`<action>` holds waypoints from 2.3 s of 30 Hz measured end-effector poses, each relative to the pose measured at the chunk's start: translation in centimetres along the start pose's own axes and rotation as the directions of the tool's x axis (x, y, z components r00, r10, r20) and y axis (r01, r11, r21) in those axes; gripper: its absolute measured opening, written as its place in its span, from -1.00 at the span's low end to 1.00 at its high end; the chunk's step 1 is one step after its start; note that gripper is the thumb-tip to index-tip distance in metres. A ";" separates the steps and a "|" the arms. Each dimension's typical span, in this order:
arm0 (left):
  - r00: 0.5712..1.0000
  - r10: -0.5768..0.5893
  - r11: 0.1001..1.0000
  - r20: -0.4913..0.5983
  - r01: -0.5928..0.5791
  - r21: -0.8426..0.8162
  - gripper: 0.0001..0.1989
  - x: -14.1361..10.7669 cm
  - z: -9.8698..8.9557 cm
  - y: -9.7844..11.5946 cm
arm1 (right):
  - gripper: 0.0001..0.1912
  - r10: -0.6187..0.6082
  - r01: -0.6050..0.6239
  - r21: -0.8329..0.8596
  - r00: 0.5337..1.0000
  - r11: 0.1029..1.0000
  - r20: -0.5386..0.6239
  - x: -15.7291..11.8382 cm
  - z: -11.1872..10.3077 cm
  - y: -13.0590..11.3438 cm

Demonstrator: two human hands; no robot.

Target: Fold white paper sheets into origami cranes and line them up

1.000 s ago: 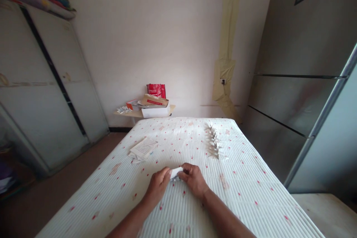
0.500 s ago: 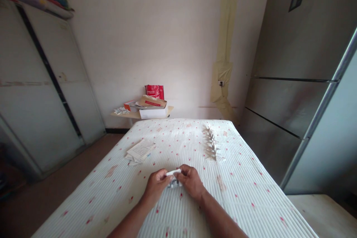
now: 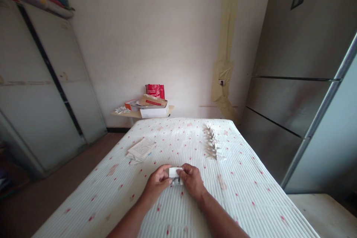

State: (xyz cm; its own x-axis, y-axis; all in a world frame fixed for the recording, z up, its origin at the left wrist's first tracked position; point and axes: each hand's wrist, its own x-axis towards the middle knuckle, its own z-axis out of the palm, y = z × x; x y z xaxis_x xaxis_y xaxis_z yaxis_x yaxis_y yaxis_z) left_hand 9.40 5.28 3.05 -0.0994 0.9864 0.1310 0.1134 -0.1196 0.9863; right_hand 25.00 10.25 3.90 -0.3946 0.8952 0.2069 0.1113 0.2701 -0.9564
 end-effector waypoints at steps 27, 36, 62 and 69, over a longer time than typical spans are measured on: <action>0.988 0.102 0.994 -0.114 -0.105 -0.017 -0.58 -0.6 -0.6 1.1 | -0.74 -0.020 0.014 0.065 0.995 0.998 0.098 -0.5 0.1 -0.5; 0.983 0.185 0.958 -0.003 -0.180 0.222 -0.50 -1.3 0.1 0.6 | -0.69 -0.029 0.010 0.197 0.995 0.980 0.091 -0.5 -0.1 -1.3; 0.965 0.236 0.864 -0.118 -0.153 0.480 -0.59 -0.2 -0.6 -0.2 | -0.75 -0.073 0.124 -0.145 0.947 0.982 0.312 -1.2 -0.3 -0.5; 0.952 0.306 0.684 0.010 -0.227 0.693 -0.79 -0.2 -0.7 -0.2 | -0.76 -0.062 0.139 -0.216 0.941 0.966 0.332 -1.0 -0.4 -0.2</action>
State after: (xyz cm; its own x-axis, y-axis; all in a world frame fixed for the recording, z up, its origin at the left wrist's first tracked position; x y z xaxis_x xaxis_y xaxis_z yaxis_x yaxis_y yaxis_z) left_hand 8.69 5.07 2.90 -0.0501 0.9034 0.4259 0.7851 -0.2279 0.5758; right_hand 25.75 9.50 3.99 -0.6812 0.7083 0.1852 0.2494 0.4623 -0.8509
